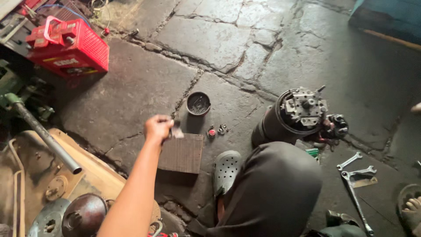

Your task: The person sits on the floor and uses a wrench to loosen and remove bolts from a cylindrical mechanical component. They then use pliers to manipulate small parts within the assembly and inspect the internal structure.

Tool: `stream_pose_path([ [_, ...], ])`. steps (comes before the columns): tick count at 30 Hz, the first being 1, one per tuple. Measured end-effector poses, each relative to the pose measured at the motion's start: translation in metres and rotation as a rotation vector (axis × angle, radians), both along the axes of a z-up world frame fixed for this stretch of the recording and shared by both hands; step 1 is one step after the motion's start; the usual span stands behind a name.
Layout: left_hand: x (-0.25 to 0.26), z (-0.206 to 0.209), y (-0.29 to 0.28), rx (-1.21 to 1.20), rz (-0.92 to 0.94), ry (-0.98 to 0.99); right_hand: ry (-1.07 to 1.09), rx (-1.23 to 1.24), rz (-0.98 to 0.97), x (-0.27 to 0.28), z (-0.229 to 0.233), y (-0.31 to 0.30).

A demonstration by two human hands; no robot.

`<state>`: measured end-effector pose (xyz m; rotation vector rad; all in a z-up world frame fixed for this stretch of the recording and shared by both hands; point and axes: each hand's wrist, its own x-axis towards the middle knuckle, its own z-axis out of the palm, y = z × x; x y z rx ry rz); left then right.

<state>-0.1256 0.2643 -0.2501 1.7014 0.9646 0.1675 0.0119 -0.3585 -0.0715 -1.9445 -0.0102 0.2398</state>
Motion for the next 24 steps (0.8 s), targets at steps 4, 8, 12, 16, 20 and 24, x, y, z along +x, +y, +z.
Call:
stream_pose_path([
  [4,-0.050,-0.054,0.001,-0.054,0.188,0.297,0.066,0.005,0.002,0.030,-0.051,-0.085],
  [8,-0.038,-0.063,-0.022,-0.030,0.260,0.365,0.095,-0.001,-0.018,0.021,-0.050,-0.125],
  [12,0.022,-0.058,-0.032,-0.060,0.265,0.252,0.147,-0.029,-0.003,0.009,-0.042,-0.125],
  [16,0.079,-0.050,-0.026,-0.247,0.370,-0.007,0.198,-0.066,0.035,-0.012,-0.012,-0.100],
  [20,0.096,-0.034,-0.036,-0.220,0.472,0.084,-0.005,-0.173,-0.184,-0.046,0.017,-0.043],
  [24,0.113,0.018,-0.061,-0.225,0.317,-0.114,0.092,-0.225,-0.152,-0.050,0.036,-0.016],
])
